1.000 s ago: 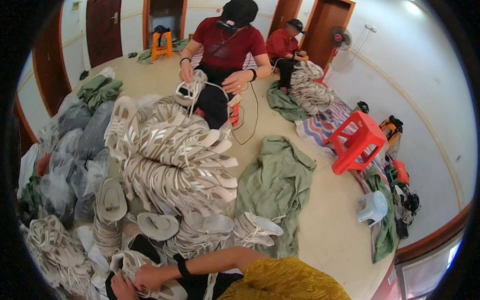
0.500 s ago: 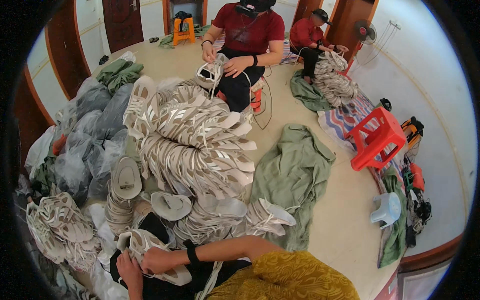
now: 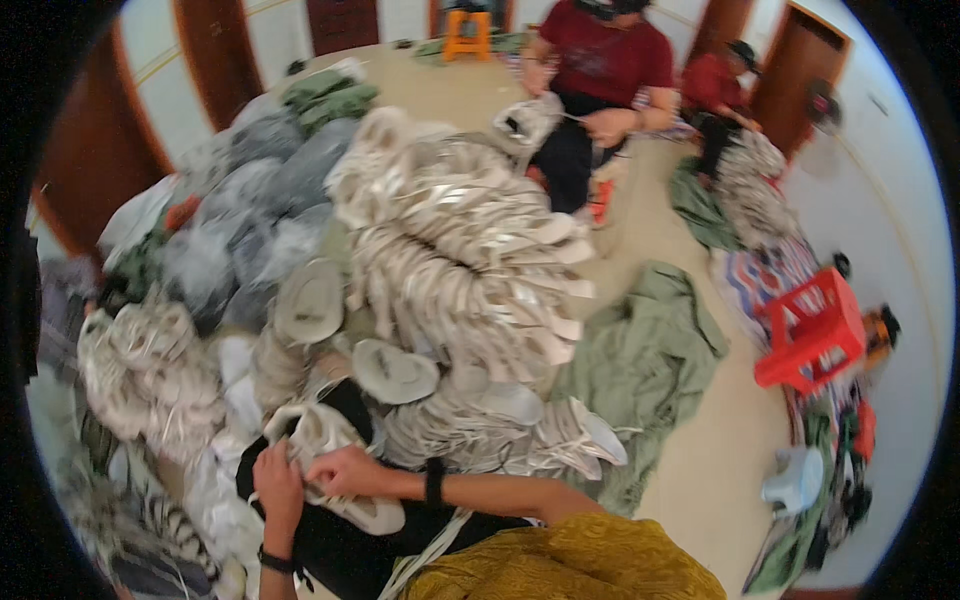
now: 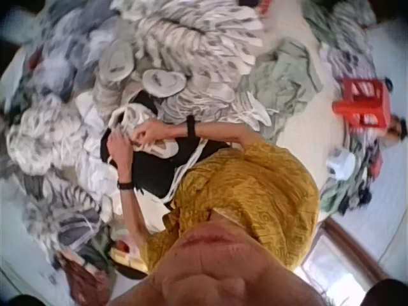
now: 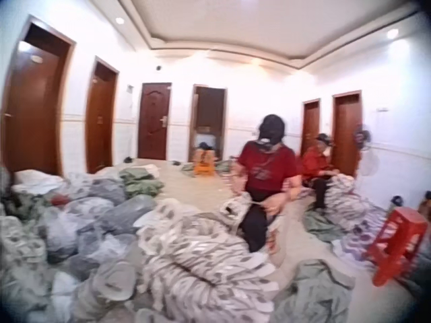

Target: Insert and arrange laces into a new pair of sneakers.

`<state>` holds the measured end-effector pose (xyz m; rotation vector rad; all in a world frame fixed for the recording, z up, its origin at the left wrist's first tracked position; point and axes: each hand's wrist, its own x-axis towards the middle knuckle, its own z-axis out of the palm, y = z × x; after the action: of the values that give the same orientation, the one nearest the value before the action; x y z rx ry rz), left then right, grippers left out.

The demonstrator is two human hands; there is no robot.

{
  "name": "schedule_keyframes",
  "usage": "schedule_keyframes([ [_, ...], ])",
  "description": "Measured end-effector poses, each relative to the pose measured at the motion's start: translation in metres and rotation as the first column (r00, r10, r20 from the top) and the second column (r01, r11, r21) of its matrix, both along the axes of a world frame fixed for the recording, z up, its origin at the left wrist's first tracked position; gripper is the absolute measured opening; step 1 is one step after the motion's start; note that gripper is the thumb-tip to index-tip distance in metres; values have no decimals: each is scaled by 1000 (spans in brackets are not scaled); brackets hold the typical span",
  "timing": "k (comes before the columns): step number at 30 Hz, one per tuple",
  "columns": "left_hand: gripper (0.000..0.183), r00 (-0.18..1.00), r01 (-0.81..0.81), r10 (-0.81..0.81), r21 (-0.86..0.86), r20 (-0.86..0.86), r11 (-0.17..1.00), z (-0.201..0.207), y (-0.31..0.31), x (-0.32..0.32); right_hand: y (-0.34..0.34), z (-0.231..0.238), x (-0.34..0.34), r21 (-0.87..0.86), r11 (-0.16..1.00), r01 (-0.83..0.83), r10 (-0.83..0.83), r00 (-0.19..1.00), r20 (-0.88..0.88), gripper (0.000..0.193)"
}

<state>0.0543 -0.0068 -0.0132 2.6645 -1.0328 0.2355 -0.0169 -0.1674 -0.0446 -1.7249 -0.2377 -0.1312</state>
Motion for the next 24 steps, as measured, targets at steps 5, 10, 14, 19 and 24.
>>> schedule_keyframes([
  [5, 37, 991, 53, -52, 0, 123, 999, 0, 2, 2, -32, -10, 3, 203, 976, 83, -49, 984, -169, 34],
  [10, 34, 996, 37, -35, -23, 79, 999, -5, -1, -1, -66, 9, 22, 62, 997, 36, -26, 987, -160, 51],
  [14, 31, 997, 40, -36, -60, 73, 997, -3, -3, 1, -50, 13, 46, -97, 994, 58, -64, 996, -66, 59],
  [19, 29, 998, 3, -2, -29, 57, 1000, -1, 1, -1, -30, 11, 56, -415, 900, 136, -45, 974, 222, 58],
  [24, 28, 996, -4, 4, 4, 84, 1000, -2, 0, -1, -31, 13, 55, -457, 882, 111, -37, 985, 170, 57],
])
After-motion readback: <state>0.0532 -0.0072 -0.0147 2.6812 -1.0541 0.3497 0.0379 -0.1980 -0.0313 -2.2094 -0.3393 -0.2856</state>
